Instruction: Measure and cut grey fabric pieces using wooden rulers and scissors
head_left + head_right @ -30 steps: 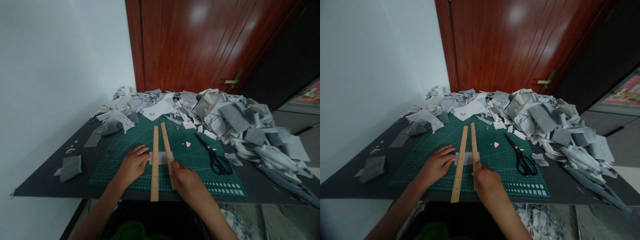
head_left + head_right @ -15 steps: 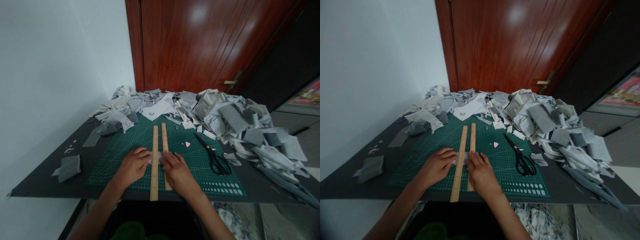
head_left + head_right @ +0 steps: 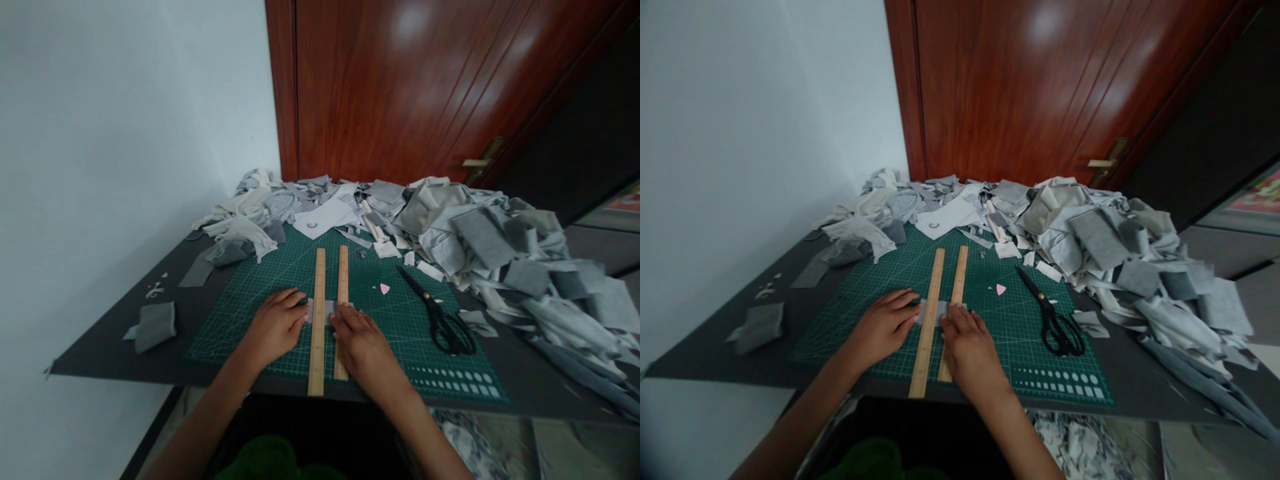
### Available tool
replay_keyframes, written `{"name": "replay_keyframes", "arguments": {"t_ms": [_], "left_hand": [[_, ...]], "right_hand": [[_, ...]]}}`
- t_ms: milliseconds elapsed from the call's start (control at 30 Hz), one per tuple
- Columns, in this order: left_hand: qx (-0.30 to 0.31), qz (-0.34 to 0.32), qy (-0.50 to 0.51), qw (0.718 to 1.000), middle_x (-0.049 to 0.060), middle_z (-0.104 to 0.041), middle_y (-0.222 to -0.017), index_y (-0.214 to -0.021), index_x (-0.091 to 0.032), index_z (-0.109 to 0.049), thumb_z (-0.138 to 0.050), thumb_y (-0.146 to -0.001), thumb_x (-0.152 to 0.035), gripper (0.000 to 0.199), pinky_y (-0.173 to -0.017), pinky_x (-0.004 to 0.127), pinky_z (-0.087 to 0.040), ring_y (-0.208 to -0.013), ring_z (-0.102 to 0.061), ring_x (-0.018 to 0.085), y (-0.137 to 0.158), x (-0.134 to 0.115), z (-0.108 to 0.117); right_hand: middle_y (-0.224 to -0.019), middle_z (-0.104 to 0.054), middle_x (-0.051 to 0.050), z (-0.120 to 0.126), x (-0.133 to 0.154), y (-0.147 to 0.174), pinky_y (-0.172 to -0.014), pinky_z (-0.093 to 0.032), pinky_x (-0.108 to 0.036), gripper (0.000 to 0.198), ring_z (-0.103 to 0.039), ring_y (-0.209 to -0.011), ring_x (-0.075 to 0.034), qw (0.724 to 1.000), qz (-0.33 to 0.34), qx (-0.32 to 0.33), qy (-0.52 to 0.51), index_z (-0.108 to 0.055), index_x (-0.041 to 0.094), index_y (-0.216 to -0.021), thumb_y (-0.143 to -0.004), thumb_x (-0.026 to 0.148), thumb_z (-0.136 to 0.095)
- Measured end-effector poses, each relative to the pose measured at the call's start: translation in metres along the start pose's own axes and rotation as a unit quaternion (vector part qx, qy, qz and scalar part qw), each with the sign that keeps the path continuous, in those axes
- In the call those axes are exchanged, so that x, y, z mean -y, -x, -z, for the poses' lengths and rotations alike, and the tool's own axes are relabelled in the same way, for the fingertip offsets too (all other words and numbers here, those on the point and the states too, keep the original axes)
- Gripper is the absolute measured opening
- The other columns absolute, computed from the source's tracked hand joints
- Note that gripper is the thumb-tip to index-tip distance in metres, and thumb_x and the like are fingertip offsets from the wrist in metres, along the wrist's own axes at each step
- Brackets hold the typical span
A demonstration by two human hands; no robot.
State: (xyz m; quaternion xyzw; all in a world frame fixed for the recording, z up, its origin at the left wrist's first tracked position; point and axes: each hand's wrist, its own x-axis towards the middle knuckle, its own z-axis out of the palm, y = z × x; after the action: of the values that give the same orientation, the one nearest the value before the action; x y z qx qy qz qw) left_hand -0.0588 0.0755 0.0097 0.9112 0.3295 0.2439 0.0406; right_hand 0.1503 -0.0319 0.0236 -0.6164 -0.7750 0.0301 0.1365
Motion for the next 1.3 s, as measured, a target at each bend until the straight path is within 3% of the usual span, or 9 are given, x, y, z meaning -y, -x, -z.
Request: {"name": "replay_keyframes", "arguments": {"t_ms": [467,667,967,1133,1300], "left_hand": [[0.005,-0.011,-0.037,0.999,0.008,-0.07,-0.128,-0.119,-0.022,-0.072,-0.054,-0.099,-0.021,0.027,-0.109,0.05,-0.051,-0.127,-0.06,0.03,0.0,-0.002,-0.003],[-0.004,-0.004,-0.033,0.999,0.011,-0.07,-0.124,-0.118,-0.02,-0.073,-0.053,-0.099,-0.02,0.027,-0.106,0.053,-0.052,-0.125,-0.061,0.032,-0.001,-0.007,-0.001],[0.007,0.004,-0.058,0.998,0.011,-0.069,-0.128,-0.123,-0.019,-0.069,-0.052,-0.101,-0.026,0.028,-0.107,0.052,-0.052,-0.124,-0.061,0.032,-0.003,-0.011,-0.001],[-0.008,0.008,-0.064,0.998,0.012,-0.068,-0.131,-0.124,-0.021,-0.071,-0.052,-0.101,-0.027,0.03,-0.106,0.052,-0.053,-0.126,-0.061,0.032,-0.001,-0.008,-0.003],[0.0,-0.023,-0.029,0.999,0.009,-0.069,-0.134,-0.122,-0.024,-0.073,-0.053,-0.098,-0.018,0.032,-0.106,0.052,-0.053,-0.128,-0.061,0.031,0.0,-0.002,-0.005]], "right_hand": [[-0.153,-0.054,-0.018,-0.005,0.002,0.001,-0.118,-0.039,-0.049,0.045,-0.048,-0.143,-0.031,1.0,-0.008,-0.012,0.004,-0.062,0.013,-0.14,-0.098,0.008,-0.046],[-0.151,-0.055,-0.019,0.002,0.008,0.001,-0.116,-0.041,-0.054,0.04,-0.05,-0.141,-0.035,0.999,-0.048,-0.004,-0.003,-0.063,0.014,-0.138,-0.101,0.026,-0.054],[-0.153,-0.052,-0.022,-0.008,0.009,0.001,-0.121,-0.038,-0.048,0.04,-0.046,-0.144,-0.033,0.999,-0.019,-0.024,-0.044,-0.063,0.005,-0.136,-0.1,0.017,-0.051],[-0.163,-0.04,-0.016,-0.008,0.011,0.0,-0.125,-0.025,-0.058,0.05,-0.033,-0.153,-0.032,0.998,0.007,-0.028,-0.048,-0.049,0.015,-0.152,-0.102,0.026,-0.051],[-0.162,-0.042,-0.013,-0.008,0.01,0.0,-0.127,-0.012,-0.061,0.053,-0.03,-0.154,-0.032,0.999,-0.001,-0.01,-0.05,-0.048,0.015,-0.153,-0.105,0.039,-0.046]]}}
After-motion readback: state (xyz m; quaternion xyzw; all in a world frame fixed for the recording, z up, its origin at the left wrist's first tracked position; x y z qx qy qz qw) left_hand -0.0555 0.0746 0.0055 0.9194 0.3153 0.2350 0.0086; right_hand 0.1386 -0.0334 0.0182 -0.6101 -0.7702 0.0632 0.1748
